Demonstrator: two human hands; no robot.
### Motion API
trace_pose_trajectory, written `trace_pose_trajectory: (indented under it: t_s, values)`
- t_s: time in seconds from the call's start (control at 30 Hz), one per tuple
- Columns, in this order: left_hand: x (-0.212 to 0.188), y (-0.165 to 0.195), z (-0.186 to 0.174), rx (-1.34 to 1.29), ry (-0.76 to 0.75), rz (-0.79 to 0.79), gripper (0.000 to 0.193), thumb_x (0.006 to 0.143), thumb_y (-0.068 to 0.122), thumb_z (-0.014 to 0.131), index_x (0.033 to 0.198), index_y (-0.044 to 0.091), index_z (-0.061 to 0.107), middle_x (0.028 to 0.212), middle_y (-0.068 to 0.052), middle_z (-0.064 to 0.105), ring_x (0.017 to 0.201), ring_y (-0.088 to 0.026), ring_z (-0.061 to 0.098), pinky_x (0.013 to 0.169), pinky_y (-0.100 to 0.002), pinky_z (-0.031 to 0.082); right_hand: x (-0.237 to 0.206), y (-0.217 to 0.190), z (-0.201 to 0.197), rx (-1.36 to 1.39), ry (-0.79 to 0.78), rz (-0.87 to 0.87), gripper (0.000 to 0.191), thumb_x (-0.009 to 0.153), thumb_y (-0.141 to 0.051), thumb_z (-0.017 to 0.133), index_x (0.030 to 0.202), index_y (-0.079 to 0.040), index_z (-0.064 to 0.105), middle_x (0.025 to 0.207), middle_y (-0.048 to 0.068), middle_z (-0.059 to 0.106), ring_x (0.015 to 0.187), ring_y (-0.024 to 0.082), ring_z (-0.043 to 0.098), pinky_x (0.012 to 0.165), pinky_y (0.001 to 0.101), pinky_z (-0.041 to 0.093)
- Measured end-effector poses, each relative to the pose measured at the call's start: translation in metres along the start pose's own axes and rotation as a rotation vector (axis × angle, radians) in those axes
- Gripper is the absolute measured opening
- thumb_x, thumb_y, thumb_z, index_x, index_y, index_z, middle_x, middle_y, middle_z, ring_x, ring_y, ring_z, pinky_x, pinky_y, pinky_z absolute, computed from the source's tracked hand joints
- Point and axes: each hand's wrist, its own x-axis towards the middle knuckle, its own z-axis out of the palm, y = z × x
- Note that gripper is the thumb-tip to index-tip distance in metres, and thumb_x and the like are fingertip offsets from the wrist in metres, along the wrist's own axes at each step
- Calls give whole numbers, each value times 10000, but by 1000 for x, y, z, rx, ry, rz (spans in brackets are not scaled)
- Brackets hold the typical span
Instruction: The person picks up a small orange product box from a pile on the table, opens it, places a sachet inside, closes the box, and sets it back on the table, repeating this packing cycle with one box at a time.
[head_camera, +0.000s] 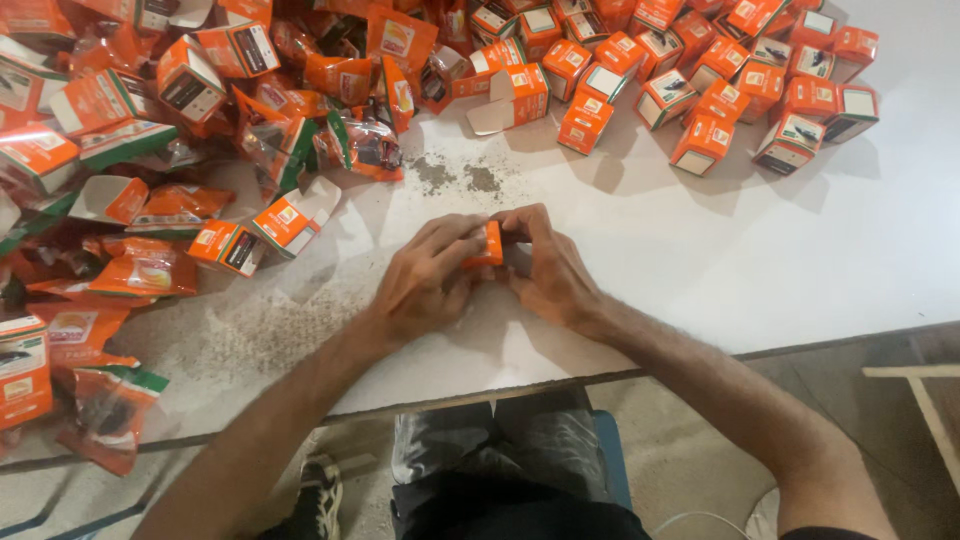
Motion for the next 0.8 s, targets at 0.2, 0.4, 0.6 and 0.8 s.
trace_pose_trajectory:
  t_s: [0.2,0.4,0.6,0.8]
  values:
    - [1,-14,8,-147,68,-36,261,858,9,767,1084,29,637,1302,-175,676,1184,-391,674,1009,-459,554,1,0,-2,60,-12,-34,611,805,-4,854,1176,-51,371,1218,172,644,1095,295,699,911,369,563]
    - [-2,-7,3,83,-80,82,176,828,47,725,977,35,632,1400,-194,624,1297,-396,607,1072,-467,533,-1,-6,-6,-6,-71,86,624,838,-89,823,1307,-83,412,1188,151,685,1094,306,720,900,386,573]
    - [16,-4,-9,155,-94,274,295,815,224,778,1020,41,670,1341,-248,581,1303,-419,522,1101,-601,368,13,-10,-15,-244,-89,-279,959,789,-249,860,1520,28,304,1347,225,557,1261,429,513,1111,552,388]
    - [96,-53,23,239,185,-13,269,963,162,752,1173,47,627,1268,-162,615,1200,-378,579,1027,-496,480,64,37,-79,-821,75,-304,653,867,-348,778,1361,-7,520,1407,214,555,1428,393,432,1193,629,214]
